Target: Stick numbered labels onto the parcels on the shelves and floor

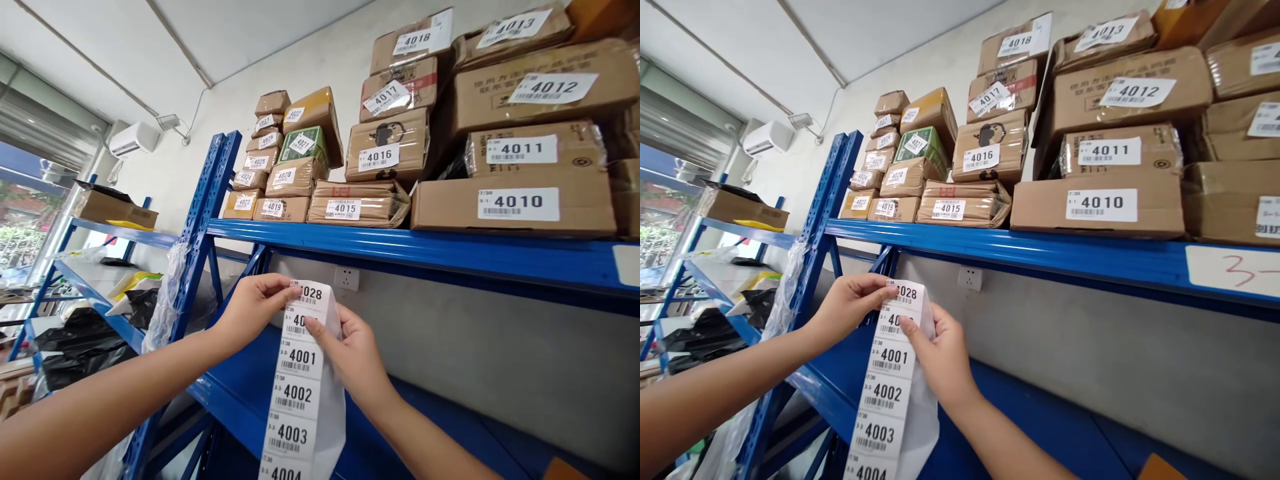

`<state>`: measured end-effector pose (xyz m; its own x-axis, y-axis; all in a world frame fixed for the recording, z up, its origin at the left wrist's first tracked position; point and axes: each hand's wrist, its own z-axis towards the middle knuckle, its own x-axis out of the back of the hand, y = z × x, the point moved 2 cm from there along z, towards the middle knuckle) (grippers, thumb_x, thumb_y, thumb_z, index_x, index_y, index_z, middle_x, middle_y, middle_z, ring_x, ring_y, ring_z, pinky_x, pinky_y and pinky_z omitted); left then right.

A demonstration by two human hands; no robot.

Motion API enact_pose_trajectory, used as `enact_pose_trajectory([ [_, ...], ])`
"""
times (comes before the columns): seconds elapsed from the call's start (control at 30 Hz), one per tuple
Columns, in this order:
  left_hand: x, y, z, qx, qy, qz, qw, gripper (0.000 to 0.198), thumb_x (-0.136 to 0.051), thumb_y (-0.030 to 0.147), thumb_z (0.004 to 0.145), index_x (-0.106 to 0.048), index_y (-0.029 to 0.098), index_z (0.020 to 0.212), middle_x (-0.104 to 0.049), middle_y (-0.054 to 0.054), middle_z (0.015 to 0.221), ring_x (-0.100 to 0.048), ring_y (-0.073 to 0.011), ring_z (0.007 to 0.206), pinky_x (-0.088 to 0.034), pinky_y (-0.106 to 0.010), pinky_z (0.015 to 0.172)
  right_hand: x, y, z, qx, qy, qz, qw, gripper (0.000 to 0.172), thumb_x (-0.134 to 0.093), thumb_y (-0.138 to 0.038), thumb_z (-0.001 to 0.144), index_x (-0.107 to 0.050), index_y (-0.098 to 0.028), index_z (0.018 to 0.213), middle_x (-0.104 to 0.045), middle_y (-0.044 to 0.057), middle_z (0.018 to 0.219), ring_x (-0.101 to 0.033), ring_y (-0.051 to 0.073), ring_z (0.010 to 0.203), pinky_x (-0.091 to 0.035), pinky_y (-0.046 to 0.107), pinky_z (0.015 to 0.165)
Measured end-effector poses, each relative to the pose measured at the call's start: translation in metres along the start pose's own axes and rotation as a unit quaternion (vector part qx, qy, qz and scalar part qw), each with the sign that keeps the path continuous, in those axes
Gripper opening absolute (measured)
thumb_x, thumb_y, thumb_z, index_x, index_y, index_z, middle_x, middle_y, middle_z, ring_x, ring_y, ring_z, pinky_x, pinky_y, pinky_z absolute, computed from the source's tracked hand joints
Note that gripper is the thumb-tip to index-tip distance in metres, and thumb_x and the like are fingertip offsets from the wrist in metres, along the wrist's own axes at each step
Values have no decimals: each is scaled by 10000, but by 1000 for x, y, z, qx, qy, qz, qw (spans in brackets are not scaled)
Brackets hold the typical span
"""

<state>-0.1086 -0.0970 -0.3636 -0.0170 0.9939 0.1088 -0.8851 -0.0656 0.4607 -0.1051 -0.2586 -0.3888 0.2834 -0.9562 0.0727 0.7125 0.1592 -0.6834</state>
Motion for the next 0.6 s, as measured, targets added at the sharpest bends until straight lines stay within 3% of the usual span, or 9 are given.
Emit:
enact_pose_trajectory([
  [0.1,0,4,1,-55,54,36,996,87,-700,284,801,-760,239,846,-735,-6,908,-667,-174,883,-532,-267,814,-3,8,-1,-5,28,9,1000,430,-742,-511,744,-658,-166,987,-690,47,772,-645,174,647,-525,263,574],
  [0.27,0,-1,14,-51,92,17,994,54,-726,281,769,-751,235,756,-727,2,772,-670,-166,729,-542,-251,636,-9,19,5,-8,47,15,999,432,-720,-543,760,-635,-169,958,-593,-21,571,-493,103,430,-457,231,462],
  [0.37,7,-6,24,-80,90,43,992,43,-725,265,779,-751,236,761,-726,2,779,-668,-157,735,-537,-248,652,-9,26,14,-7,55,-9,998,452,-718,-575,745,-617,-172,920,-559,-35,541,-410,79,387,-356,196,379],
  [0.43,24,-5,40,-129,135,64,980,59,-715,274,801,-744,228,779,-720,-2,786,-659,-147,741,-528,-246,672,-7,43,17,-21,57,-35,998,462,-706,-610,739,-594,-171,831,-514,-47,513,-399,75,393,-317,185,371],
  [0.5,53,2,71,-192,220,74,953,93,-696,291,831,-725,208,802,-706,-6,781,-641,-132,722,-511,-239,654,-5,71,17,-62,25,-37,997,496,-708,-643,718,-569,-169,770,-516,-39,534,-459,87,442,-353,190,413],
  [0.6,107,24,145,-293,303,82,903,52,-671,209,858,-667,164,884,-689,-4,895,-612,-103,770,-479,-205,657,-1,118,6,-174,-101,0,979,589,-729,-705,640,-604,-165,840,-611,13,673,-626,178,667,-486,259,591],
])
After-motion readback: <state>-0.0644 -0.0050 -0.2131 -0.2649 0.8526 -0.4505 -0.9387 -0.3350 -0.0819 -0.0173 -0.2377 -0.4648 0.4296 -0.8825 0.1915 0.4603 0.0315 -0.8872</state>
